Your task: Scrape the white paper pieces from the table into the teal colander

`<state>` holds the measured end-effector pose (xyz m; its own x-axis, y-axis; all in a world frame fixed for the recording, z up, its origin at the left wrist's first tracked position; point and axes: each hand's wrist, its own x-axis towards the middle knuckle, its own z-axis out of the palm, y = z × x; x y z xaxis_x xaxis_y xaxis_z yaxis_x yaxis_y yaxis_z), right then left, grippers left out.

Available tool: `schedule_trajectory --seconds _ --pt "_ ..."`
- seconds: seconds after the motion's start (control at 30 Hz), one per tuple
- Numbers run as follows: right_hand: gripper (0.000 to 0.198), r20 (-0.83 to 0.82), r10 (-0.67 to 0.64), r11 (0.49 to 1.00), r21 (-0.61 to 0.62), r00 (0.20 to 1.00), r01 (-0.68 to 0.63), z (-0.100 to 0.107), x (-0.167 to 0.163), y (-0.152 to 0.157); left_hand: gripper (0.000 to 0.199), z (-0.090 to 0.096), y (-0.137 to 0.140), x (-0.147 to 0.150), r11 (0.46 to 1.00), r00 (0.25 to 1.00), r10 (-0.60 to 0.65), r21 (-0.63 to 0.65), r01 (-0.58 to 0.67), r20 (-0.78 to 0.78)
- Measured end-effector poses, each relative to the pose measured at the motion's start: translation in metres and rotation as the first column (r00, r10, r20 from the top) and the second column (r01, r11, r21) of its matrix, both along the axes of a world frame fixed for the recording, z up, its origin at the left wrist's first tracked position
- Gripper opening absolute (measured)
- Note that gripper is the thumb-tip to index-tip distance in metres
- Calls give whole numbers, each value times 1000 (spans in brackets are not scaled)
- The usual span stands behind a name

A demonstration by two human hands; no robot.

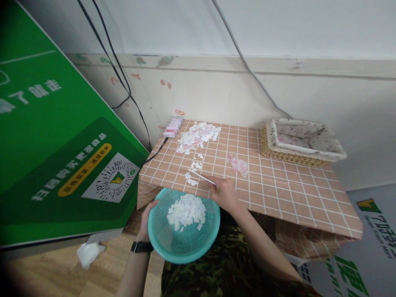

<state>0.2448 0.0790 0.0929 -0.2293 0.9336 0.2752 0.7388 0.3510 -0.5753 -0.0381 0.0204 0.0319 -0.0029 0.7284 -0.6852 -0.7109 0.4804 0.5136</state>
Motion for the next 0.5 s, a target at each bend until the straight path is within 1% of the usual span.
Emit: schedule_trajectory --seconds 0.07,0.17,0.27,0.37,0.4,0.43,0.47,0.5 --pt "30 27 8 1000 -16 1000 -7 1 -4 3 20 -2 1 -1 1000 1000 -10 19 9 20" --pt "34 34 55 997 -47 998 -53 4 -9 6 21 -2 3 -2 999 1000 -13 38 12 25" --pt "35 6 148 988 -51 989 -148 9 -15 1 20 1 5 -1 1000 999 -26 16 25 43" --pt "30 -47 267 960 -78 962 -271 15 -15 -7 19 3 7 -1 999 999 -30 -24 31 35" --pt "27 -66 273 957 -83 960 -278 16 -12 -6 19 3 7 -2 999 999 -27 -31 28 26" --pt "25 -79 249 963 -81 965 -255 17 -8 -4 19 2 8 -2 999 1000 -23 -31 24 17" --pt "23 -82 190 979 -63 978 -195 17 -3 0 19 0 8 -3 999 1000 -21 -29 21 11" --pt "22 -74 104 994 -34 992 -106 16 2 7 19 -3 7 -4 999 1000 -21 -28 22 8"
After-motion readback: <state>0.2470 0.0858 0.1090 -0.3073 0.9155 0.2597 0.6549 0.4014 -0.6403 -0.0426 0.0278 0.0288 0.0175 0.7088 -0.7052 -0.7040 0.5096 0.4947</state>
